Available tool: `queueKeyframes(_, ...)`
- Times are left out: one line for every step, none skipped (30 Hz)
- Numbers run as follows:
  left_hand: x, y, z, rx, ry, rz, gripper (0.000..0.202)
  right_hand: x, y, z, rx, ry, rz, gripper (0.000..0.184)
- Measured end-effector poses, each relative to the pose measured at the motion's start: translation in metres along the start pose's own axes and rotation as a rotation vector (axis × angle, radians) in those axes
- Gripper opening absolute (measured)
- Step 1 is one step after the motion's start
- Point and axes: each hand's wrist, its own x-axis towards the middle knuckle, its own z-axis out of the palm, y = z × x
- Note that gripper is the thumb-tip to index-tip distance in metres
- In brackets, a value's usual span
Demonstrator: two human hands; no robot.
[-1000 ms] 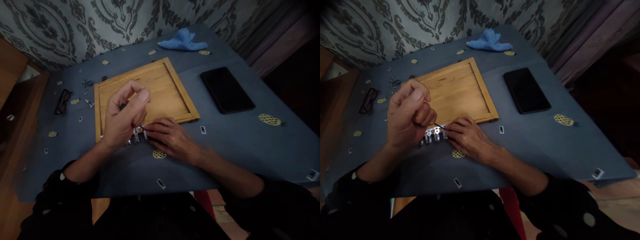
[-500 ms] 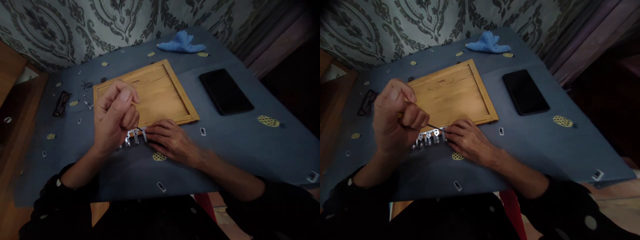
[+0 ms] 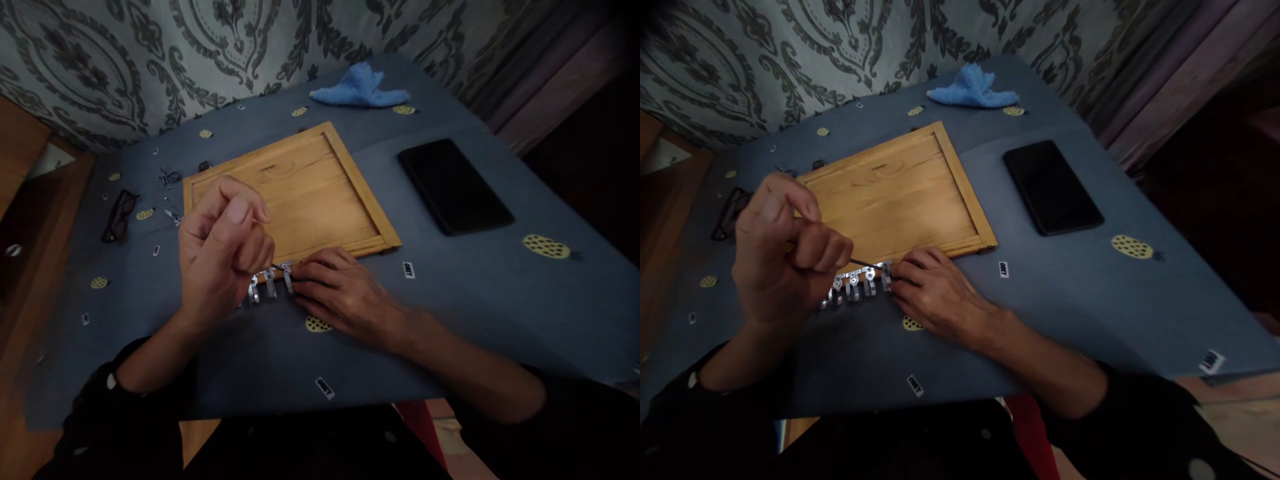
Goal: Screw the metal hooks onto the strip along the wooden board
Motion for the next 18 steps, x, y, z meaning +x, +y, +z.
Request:
queueKeyframes(-0.0005, 0.0002, 0.0002, -0.001, 0.006, -0.01, 0.024, -0.0001, 0.0001, 0.0003, 0.001, 0.001, -0.002, 0.019)
queueKeyframes(-0.0008, 0.0002, 0.0003, -0.005, 0.008, -0.015, 0.023, -0.0001, 0.0002, 0.0006, 0.0, 0.0, 0.001, 0.019)
queueKeyframes(-0.0011, -0.0001, 0.0004, -0.011, 0.009, -0.019, 0.022, -0.0002, 0.0002, 0.0009, -0.001, -0.002, 0.005, 0.019)
queueKeyframes(-0.0012, -0.0005, 0.0004, -0.019, 0.013, -0.021, 0.021, -0.0003, 0.0002, 0.0011, -0.002, -0.003, 0.009, 0.018)
queueKeyframes(-0.0013, -0.0012, 0.0004, -0.023, 0.015, -0.022, 0.02, -0.0005, 0.0002, 0.0012, -0.004, -0.002, 0.008, 0.018)
queueKeyframes(-0.0012, -0.002, 0.0004, -0.025, 0.018, -0.024, 0.02, -0.0006, 0.0002, 0.0012, -0.006, -0.001, 0.006, 0.017)
queueKeyframes(-0.0012, -0.0029, 0.0004, -0.025, 0.022, -0.028, 0.02, -0.0007, 0.0001, 0.0011, -0.008, -0.002, 0.007, 0.017)
queueKeyframes(-0.0011, -0.0037, 0.0004, -0.027, 0.021, -0.027, 0.02, -0.0007, 0.0001, 0.0009, -0.006, -0.005, 0.008, 0.017)
queueKeyframes(-0.0011, -0.0045, 0.0004, -0.031, 0.016, -0.018, 0.021, -0.0006, 0.0, 0.0007, -0.003, -0.009, 0.011, 0.017)
queueKeyframes(-0.0012, -0.0052, 0.0006, -0.036, 0.01, -0.011, 0.022, -0.0005, -0.0001, 0.0004, 0.001, -0.014, 0.014, 0.017)
queueKeyframes(-0.0014, -0.0057, 0.0007, -0.042, 0.01, -0.008, 0.022, -0.0002, -0.0001, 0.0001, 0.004, -0.019, 0.017, 0.018)
queueKeyframes(-0.0018, -0.0061, 0.001, -0.046, 0.015, -0.008, 0.023, 0.0, -0.0002, -0.0002, 0.004, -0.022, 0.019, 0.018)
queueKeyframes(-0.0023, -0.0063, 0.0012, -0.049, 0.02, -0.008, 0.023, 0.0003, -0.0001, -0.0003, 0.004, -0.021, 0.018, 0.019)
queueKeyframes(-0.0029, -0.0066, 0.0013, -0.048, 0.028, -0.01, 0.023, 0.0006, -0.0001, -0.0003, 0.002, -0.017, 0.016, 0.019)
queueKeyframes(-0.0035, -0.0068, 0.0014, -0.041, 0.031, -0.011, 0.023, 0.0008, 0.0, -0.0001, 0.0, -0.014, 0.016, 0.02)
queueKeyframes(-0.0041, -0.0071, 0.0014, -0.029, 0.024, -0.003, 0.023, 0.0009, 0.0002, 0.0001, -0.001, -0.01, 0.015, 0.02)
queueKeyframes(-0.0046, -0.0074, 0.0013, -0.012, 0.012, 0.006, 0.024, 0.001, 0.0003, 0.0005, -0.002, -0.006, 0.014, 0.02)
queueKeyframes(-0.005, -0.0076, 0.0011, 0.009, -0.001, 0.013, 0.024, 0.0011, 0.0004, 0.0007, -0.004, -0.003, 0.013, 0.02)
